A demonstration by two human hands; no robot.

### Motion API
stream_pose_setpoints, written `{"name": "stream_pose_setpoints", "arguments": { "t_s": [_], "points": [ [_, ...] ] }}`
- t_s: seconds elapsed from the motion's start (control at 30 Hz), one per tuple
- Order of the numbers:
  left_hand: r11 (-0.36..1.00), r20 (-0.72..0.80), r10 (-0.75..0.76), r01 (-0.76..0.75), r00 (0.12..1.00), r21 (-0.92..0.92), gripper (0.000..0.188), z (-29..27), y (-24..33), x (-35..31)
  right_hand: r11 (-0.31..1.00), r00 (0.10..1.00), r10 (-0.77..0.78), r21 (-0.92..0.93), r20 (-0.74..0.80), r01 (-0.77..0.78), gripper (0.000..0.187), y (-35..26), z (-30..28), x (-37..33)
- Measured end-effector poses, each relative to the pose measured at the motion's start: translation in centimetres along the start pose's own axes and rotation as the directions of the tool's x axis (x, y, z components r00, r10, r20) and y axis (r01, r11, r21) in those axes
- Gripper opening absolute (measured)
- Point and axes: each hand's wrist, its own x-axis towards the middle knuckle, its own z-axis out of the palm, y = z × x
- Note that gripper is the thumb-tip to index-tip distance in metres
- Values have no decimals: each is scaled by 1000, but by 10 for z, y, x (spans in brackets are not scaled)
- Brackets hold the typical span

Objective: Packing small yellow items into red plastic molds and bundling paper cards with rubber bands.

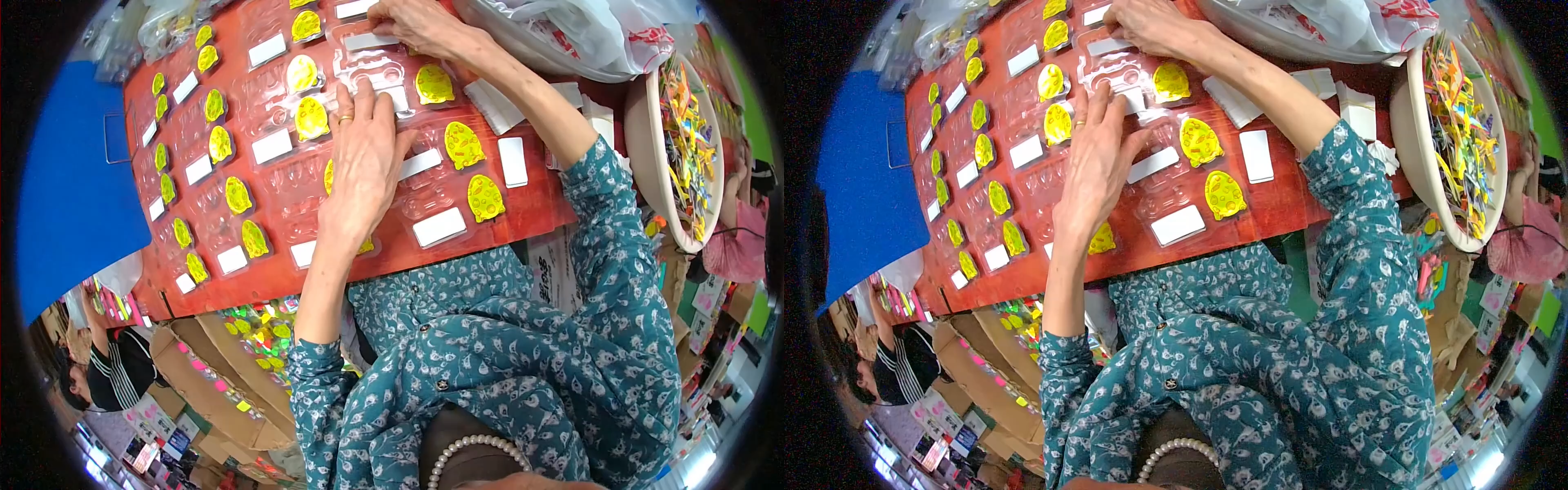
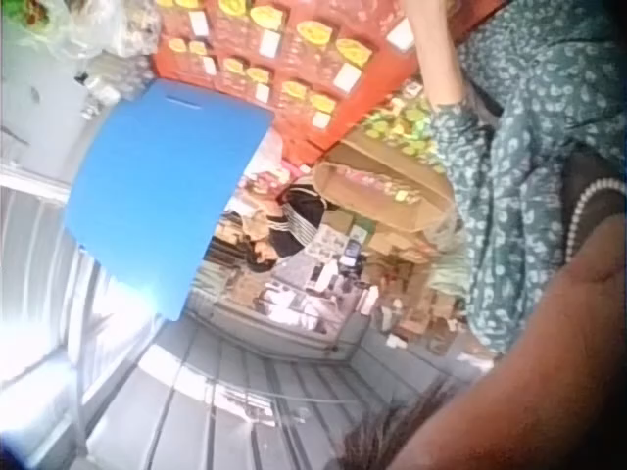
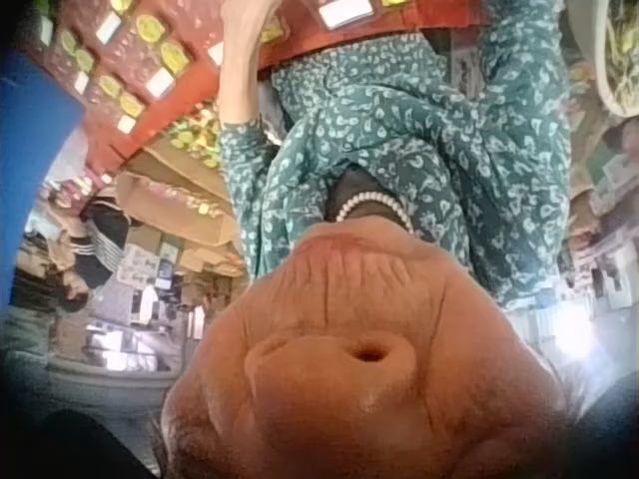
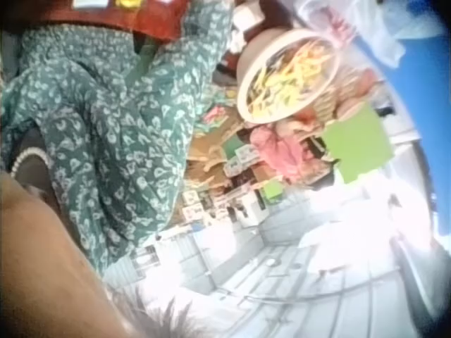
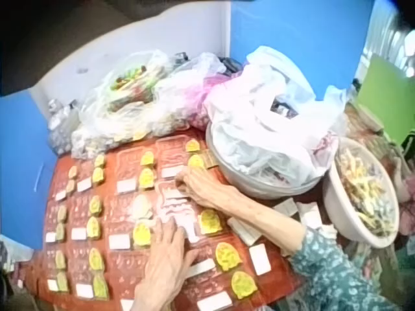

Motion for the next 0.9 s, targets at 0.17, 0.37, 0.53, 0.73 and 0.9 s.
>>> {"name": "stream_pose_setpoints", "arguments": {
  "t_s": [0.17,0.37,0.53,0.73,0.9],
  "points": [
    [1000,15,-8,8,1000,4,37,0,-3,3,967,973,51,232,225,-104,13,1,-16,6],
    [1000,18,0,0,1000,-7,37,-1,-3,5,958,977,149,221,153,-181,9,-9,-15,3],
    [1000,16,1,-1,1000,3,37,-1,-3,1,970,985,121,196,124,-144,8,-17,-13,4],
    [1000,11,5,-5,1000,-10,31,1,-1,4,936,940,-160,256,-301,241,14,3,22,-17],
    [1000,-25,15,-15,1000,-8,34,4,-7,6,971,1000,9,238,15,-13,14,-28,-73,-27]
  ]
}}
